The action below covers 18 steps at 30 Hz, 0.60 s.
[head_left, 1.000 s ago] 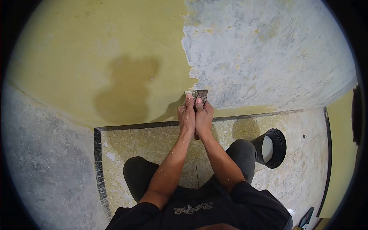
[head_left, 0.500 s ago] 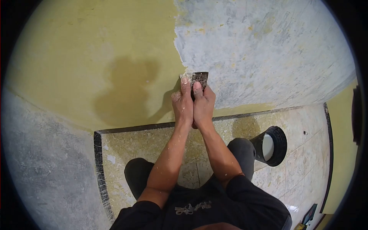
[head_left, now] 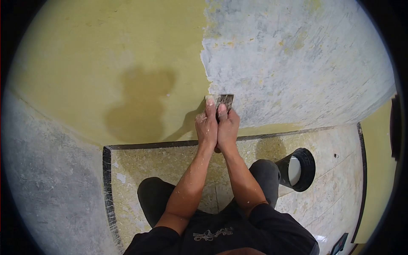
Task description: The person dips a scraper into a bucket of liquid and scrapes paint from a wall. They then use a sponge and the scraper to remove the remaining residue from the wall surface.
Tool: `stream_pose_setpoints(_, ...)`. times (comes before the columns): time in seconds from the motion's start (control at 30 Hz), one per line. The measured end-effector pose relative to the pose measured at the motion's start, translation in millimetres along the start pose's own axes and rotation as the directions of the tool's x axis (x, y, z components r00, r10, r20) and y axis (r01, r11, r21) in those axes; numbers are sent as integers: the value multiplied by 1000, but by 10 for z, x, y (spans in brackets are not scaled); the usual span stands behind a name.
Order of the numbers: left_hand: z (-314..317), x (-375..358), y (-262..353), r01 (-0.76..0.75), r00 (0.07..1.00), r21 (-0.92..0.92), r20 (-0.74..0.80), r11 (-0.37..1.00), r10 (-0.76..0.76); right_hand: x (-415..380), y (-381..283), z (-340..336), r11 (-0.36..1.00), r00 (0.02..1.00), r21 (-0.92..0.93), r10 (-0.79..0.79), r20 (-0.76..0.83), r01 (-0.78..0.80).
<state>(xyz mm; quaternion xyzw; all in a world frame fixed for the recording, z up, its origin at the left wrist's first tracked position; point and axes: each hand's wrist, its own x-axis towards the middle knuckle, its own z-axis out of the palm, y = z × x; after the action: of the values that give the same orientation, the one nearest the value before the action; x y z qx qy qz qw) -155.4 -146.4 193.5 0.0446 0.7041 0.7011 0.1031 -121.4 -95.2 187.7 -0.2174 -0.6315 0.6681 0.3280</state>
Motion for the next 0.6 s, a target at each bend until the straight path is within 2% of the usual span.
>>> stream_pose_setpoints(0.1, -2, -8, -86, 60, 998, 39, 13, 997, -60, -72, -33, -15, 999, 1000, 43, 25, 11, -25)
stream_pose_setpoints(0.17, 30, -84, -270, 14, 1000, 55, -9, 998, -14, -120, 206, -86, 978, 999, -206, 34, -37, -41)
stream_pose_setpoints(0.2, 53, -85, -381, 85, 996, -30, -17, 996, -85, -124, 307, -84, 994, 998, -94, 50, -26, -53)
stream_pose_setpoints(0.23, 72, -69, -452, 157, 987, -112, -14, 981, -159, -111, 299, -87, 994, 998, -94, 45, -34, -48)
stream_pose_setpoints(0.3, 106, -65, -506, 148, 989, -113, -11, 983, -150, -121, 275, -118, 994, 997, -76, 78, -4, -78)
stream_pose_setpoints(0.37, 151, -91, -436, 111, 991, -264, -38, 958, -126, -100, 242, -133, 994, 998, -86, 66, 0, -65)
stream_pose_setpoints(0.47, 100, -24, -348, 91, 996, -174, -3, 980, -93, -74, 169, -91, 998, 999, -60, 35, 6, -35)
stream_pose_setpoints(0.6, 81, -1, -380, 97, 995, -161, -4, 982, -99, -57, 171, -69, 999, 1000, -38, -3, -6, 3)
